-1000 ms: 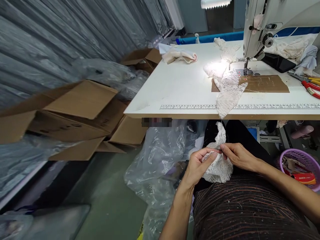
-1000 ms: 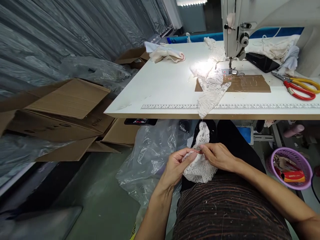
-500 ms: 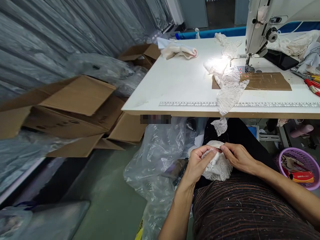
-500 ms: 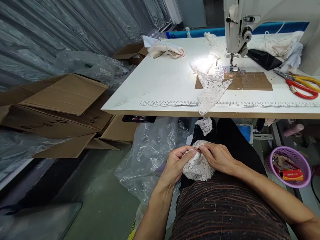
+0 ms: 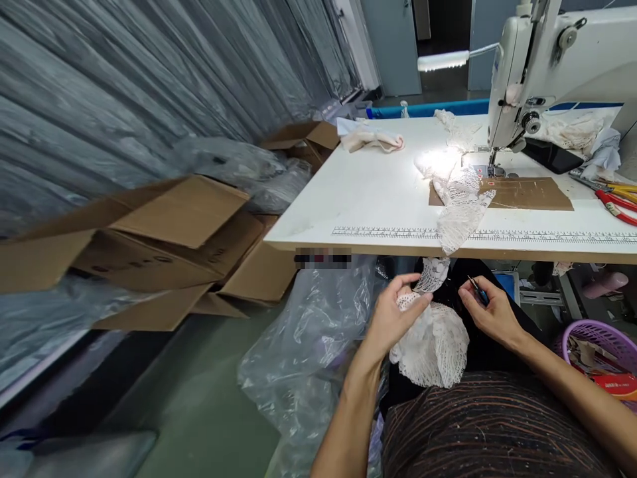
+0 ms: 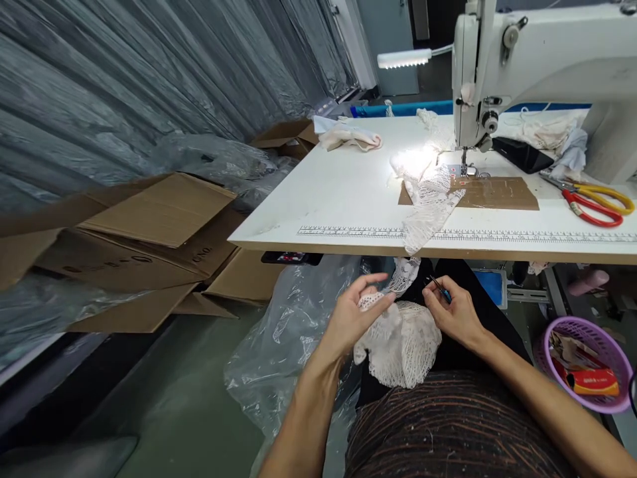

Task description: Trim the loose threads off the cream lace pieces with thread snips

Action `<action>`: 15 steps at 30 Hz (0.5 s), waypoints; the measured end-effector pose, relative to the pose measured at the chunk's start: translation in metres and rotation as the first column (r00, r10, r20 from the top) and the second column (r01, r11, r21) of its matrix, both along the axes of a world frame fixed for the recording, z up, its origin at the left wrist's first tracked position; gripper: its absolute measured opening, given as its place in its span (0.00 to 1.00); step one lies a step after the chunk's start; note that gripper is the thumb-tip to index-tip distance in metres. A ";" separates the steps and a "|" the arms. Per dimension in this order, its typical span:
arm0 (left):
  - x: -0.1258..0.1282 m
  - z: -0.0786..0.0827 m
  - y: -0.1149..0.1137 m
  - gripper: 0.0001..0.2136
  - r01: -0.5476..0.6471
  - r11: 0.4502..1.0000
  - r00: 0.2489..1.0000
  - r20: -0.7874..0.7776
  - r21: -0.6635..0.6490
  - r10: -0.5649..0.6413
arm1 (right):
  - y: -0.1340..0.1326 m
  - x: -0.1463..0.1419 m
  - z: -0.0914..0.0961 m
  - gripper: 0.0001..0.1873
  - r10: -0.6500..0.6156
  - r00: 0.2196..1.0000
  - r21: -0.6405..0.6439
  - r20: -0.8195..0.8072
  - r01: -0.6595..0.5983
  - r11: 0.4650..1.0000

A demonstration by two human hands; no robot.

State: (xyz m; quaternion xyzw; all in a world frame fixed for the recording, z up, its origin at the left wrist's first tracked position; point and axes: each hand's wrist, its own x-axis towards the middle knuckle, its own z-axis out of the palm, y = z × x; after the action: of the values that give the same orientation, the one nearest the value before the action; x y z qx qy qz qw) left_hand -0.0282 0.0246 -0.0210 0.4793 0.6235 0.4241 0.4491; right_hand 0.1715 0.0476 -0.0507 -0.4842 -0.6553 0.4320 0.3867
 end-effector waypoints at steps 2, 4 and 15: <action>-0.003 0.000 0.021 0.26 0.047 0.999 0.999 0.007 -0.021 -0.046 | 0.005 -0.001 -0.001 0.16 -0.038 0.999 0.029 -0.012 0.038 0.999; -0.002 -0.005 0.041 0.29 0.163 0.982 0.979 0.144 -0.101 -0.148 | 0.009 -0.001 -0.001 0.16 -0.062 0.998 0.065 -0.020 0.063 0.996; 0.021 -0.027 0.026 0.12 0.090 0.992 0.996 -0.024 0.089 -0.088 | 0.016 -0.001 0.017 0.20 -0.023 1.000 -0.009 0.014 0.023 1.000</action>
State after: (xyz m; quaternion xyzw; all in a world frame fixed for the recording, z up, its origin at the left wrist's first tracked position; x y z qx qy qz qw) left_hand -0.0074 0.0509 -0.0476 0.5306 0.5862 0.4266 0.4391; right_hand 0.1703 0.0631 -0.0341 -0.4966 -0.6503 0.4270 0.3849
